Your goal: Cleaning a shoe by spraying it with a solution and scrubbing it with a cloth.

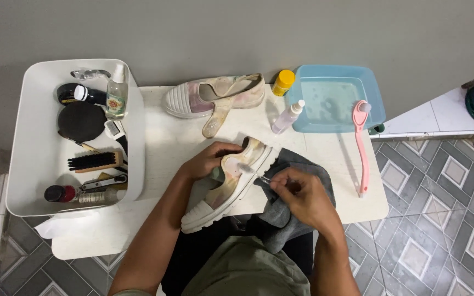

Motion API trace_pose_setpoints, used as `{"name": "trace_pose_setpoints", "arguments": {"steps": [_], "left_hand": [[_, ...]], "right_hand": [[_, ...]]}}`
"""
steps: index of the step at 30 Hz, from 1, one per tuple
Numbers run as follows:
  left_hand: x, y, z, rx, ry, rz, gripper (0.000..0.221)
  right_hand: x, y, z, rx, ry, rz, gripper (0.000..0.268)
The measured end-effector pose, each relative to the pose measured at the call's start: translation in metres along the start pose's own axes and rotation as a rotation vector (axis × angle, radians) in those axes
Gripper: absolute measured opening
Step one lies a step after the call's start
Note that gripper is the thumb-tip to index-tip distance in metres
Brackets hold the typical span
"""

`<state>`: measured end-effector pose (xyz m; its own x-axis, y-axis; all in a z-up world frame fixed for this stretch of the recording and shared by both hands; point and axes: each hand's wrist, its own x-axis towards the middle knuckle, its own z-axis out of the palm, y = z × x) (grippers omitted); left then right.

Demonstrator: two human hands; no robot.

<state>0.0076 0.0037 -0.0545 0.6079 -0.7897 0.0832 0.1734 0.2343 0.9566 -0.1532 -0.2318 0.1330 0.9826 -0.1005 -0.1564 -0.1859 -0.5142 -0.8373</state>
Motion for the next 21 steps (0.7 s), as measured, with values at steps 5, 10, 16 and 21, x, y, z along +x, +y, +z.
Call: {"name": "trace_pose_setpoints", "arguments": {"steps": [5,10,16,21], "left_hand": [[-0.001,0.011,0.004,0.024,-0.008,-0.002,0.046],[0.002,0.009,0.001,0.023,-0.027,-0.006,0.046],[-0.002,0.006,0.001,0.023,-0.006,0.011,0.047],[0.000,0.006,-0.002,0.036,-0.015,0.011,0.046]], "right_hand": [[0.007,0.010,-0.002,-0.125,0.153,-0.029,0.008],[0.006,0.011,-0.002,-0.042,0.039,-0.047,0.011],[0.008,0.021,-0.023,0.045,0.369,-0.002,0.008],[0.056,0.053,-0.074,-0.328,0.589,-0.086,0.010]]}}
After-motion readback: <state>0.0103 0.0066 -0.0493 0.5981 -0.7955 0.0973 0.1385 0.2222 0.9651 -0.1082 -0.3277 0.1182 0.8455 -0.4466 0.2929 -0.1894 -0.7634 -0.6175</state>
